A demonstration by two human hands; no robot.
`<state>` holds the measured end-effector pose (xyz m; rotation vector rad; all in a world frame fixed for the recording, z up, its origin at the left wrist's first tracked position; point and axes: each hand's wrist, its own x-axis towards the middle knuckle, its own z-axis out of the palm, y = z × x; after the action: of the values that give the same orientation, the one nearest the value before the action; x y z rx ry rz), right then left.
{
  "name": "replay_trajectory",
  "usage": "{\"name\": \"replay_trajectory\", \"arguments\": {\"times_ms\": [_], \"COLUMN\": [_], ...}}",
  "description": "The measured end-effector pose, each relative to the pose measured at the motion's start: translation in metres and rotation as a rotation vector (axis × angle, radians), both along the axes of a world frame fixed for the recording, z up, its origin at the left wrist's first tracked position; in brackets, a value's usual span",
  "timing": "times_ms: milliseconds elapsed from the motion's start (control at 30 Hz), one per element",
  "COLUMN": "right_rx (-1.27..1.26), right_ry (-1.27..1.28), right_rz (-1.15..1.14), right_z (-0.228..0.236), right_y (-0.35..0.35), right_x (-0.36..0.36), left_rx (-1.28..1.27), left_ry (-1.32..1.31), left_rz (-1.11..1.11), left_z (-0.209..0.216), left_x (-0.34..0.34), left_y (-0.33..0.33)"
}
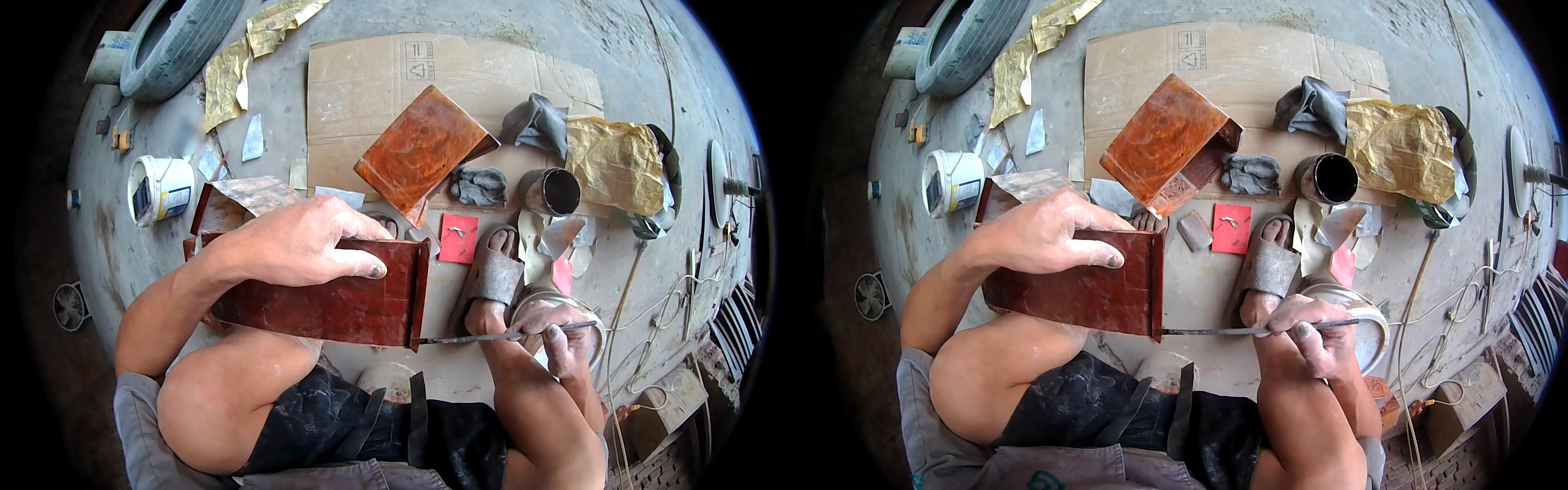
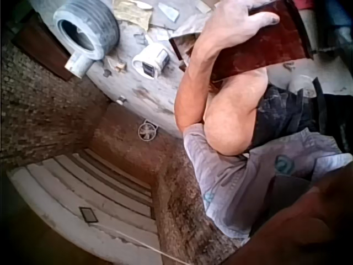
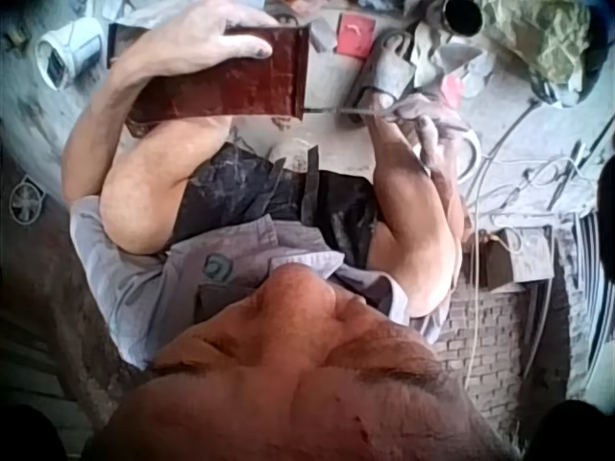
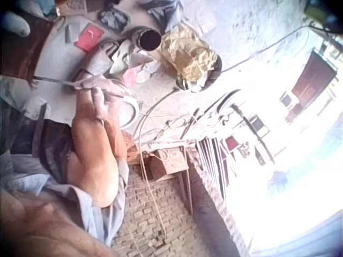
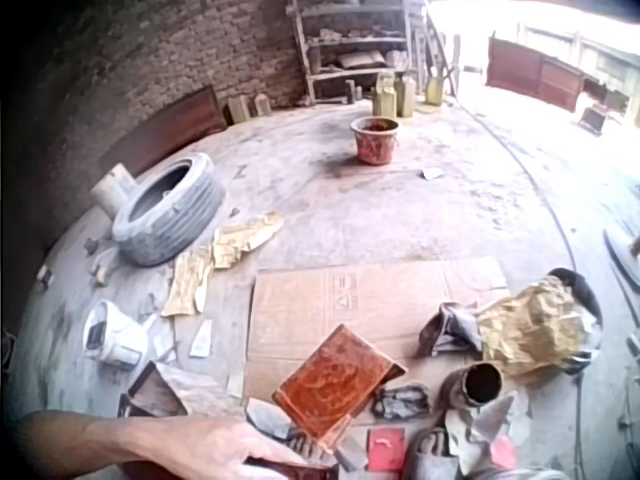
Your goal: The person paints a reddish-brown wooden piece using a small brush. They repeatedly dip the brush into a paint can and apply the paint to the edges and surfaces of the wood.
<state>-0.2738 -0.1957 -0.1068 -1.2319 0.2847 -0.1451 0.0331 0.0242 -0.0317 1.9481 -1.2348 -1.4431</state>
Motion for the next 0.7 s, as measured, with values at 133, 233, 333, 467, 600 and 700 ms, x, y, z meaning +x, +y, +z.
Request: {"name": "replay_trajectory", "arguments": {"times_ms": [133, 233, 333, 467, 600, 700], "right_rx": [0.018, 0.002, -0.026, -0.096, -0.123, -0.078], "right_ry": [-0.051, -0.126, -0.038, -0.106, -0.054, -0.027], "right_rz": [0.008, 0.076, 0.087, 0.008, -0.005, -0.046], "right_z": [-0.012, -0.023, -0.005, -0.010, -0.011, -0.012], "right_y": [0.002, -0.004, -0.005, -0.005, -0.004, -0.004], "right_x": [-0.009, -0.008, 0.000, 0.007, 0.011, 0.013], "left_rx": [0.018, 0.046, 0.066, 0.014, 0.034, 0.027], "left_ry": [0.041, 0.020, 0.042, -0.011, -0.030, -0.031], "left_rz": [0.010, 0.009, 0.021, -0.007, -0.020, -0.039], "left_z": [0.003, 0.003, 0.003, -0.002, 0.002, 0.003], "left_x": [0.001, 0.001, 0.000, -0.001, -0.003, -0.004], "left_y": [-0.003, -0.005, -0.004, -0.001, -0.001, -0.003]}}
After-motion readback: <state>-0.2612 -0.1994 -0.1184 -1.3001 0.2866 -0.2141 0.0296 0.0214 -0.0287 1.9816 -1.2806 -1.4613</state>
